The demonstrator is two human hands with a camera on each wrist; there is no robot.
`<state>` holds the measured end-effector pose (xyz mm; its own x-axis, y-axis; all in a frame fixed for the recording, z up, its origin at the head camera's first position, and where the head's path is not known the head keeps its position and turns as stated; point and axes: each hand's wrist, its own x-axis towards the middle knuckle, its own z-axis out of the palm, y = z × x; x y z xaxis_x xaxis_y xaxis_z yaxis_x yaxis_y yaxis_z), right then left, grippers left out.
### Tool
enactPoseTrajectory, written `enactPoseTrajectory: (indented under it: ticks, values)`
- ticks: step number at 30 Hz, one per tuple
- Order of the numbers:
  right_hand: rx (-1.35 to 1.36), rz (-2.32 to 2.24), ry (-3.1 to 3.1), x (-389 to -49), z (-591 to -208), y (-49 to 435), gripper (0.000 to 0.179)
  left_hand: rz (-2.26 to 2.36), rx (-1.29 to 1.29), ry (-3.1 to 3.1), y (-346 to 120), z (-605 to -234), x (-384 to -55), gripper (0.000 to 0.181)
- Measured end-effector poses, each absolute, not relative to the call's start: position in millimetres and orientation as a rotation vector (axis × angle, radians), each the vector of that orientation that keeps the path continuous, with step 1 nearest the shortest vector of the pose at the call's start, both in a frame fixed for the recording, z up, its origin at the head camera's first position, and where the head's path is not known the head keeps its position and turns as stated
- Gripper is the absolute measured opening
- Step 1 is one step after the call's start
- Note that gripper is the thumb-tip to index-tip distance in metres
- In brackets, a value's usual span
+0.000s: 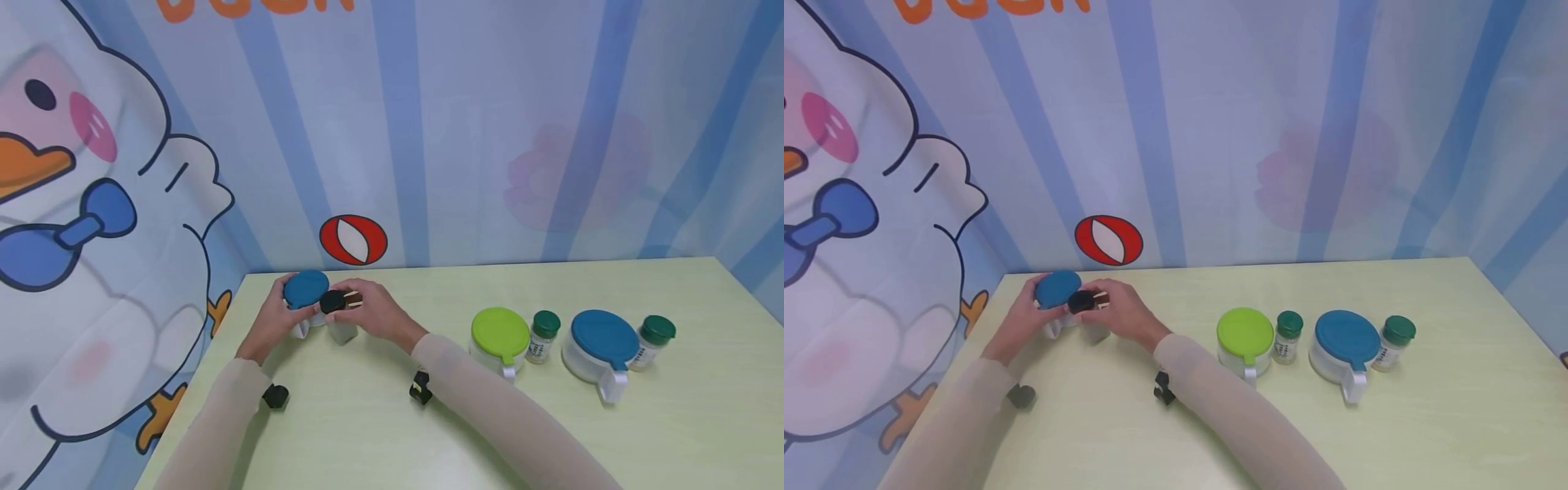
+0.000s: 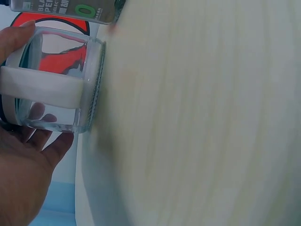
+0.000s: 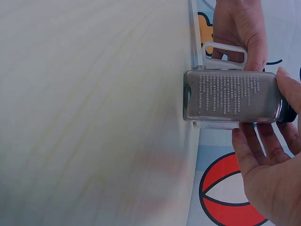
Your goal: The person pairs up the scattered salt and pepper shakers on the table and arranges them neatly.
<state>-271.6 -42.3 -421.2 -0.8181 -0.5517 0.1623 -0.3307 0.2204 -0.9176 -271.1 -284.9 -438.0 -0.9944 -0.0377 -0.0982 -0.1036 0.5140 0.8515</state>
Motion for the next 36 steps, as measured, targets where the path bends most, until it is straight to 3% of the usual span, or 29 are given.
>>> enactPoseTrajectory:
  ticks: [27,36]
  values:
    - [-0.826,-1.657,2.293,-276.3,-419.6,-41.3,0.039,1.456,-0.149,2.746,-280.1,-434.0,-266.1,0.109]
    - [-0.812,-1.633,2.309,-274.6,-417.1,-34.2,0.045,1.428,-0.180,2.785,-278.2,-429.4,-262.4,0.108]
